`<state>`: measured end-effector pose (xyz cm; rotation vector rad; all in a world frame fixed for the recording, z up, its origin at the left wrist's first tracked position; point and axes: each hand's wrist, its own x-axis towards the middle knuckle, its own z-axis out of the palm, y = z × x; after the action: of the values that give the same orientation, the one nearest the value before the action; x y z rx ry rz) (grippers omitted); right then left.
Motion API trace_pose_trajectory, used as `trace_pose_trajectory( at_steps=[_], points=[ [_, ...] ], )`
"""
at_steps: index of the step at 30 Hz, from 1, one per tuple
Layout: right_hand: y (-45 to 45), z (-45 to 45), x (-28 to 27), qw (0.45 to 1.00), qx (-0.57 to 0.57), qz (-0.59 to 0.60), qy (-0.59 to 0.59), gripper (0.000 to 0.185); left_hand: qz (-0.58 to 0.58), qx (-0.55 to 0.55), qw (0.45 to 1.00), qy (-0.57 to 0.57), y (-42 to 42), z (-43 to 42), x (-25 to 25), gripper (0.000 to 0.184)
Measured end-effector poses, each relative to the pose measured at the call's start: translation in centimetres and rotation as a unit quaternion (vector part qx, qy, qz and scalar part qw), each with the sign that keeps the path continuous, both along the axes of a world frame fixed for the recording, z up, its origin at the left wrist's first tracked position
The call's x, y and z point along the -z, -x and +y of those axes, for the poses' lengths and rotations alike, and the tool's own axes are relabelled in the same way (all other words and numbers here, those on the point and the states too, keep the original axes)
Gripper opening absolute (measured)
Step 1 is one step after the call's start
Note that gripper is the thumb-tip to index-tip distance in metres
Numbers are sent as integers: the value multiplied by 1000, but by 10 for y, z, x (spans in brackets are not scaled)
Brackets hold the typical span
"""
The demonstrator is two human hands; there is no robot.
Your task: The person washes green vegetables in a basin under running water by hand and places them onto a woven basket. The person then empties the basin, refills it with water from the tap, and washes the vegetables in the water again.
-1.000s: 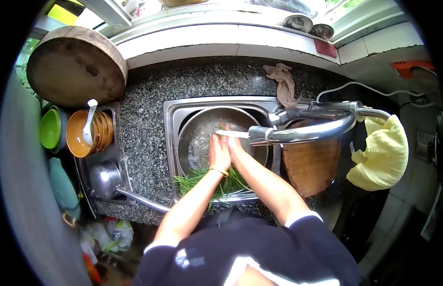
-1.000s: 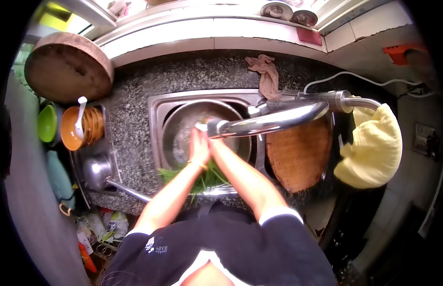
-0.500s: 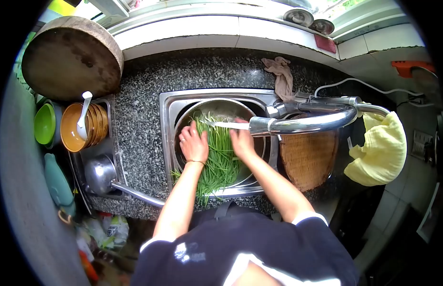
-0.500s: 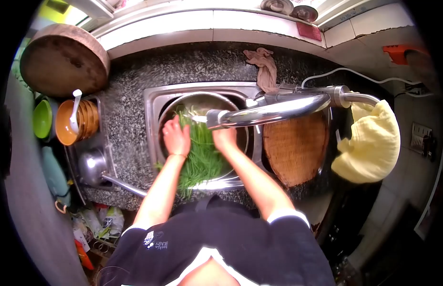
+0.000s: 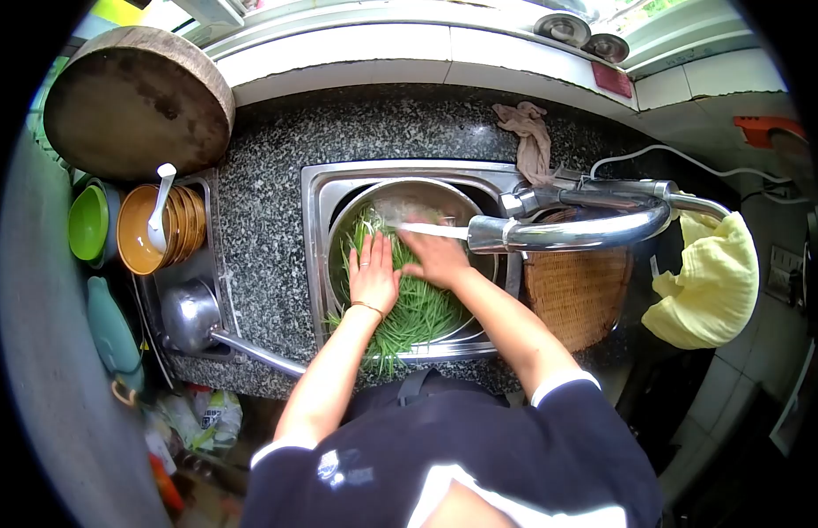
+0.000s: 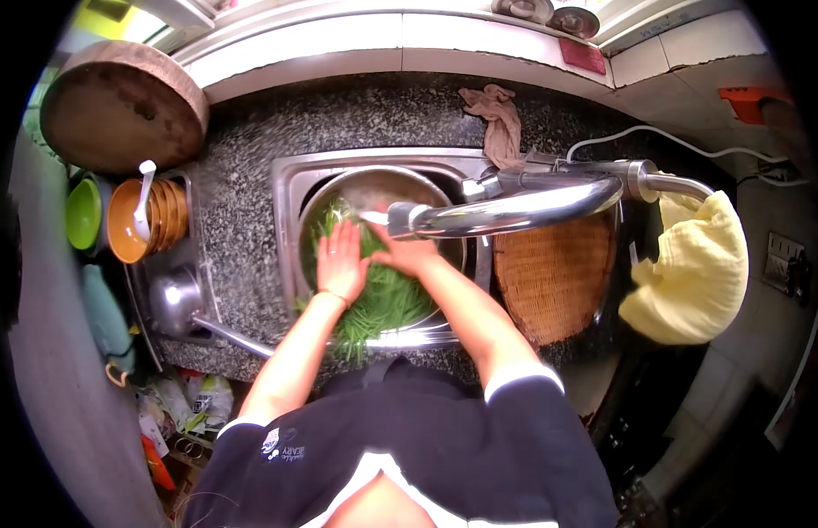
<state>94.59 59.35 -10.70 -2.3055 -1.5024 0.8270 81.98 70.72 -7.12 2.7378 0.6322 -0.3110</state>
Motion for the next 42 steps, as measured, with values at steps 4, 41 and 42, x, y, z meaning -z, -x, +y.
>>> trace_pose_trajectory(
  at_steps=[4, 41, 42],
  points=[
    [20, -18, -9, 995, -43, -44, 77, 80, 49, 26, 997, -58, 20, 7, -7, 67],
    [8, 46, 28, 738, 511, 399, -188, 40, -89, -458, 535, 704, -31, 26, 16, 41],
    [6, 50, 15, 693, 540, 448, -167, 40, -133, -469, 466, 738, -35, 15, 6, 32]
  ],
)
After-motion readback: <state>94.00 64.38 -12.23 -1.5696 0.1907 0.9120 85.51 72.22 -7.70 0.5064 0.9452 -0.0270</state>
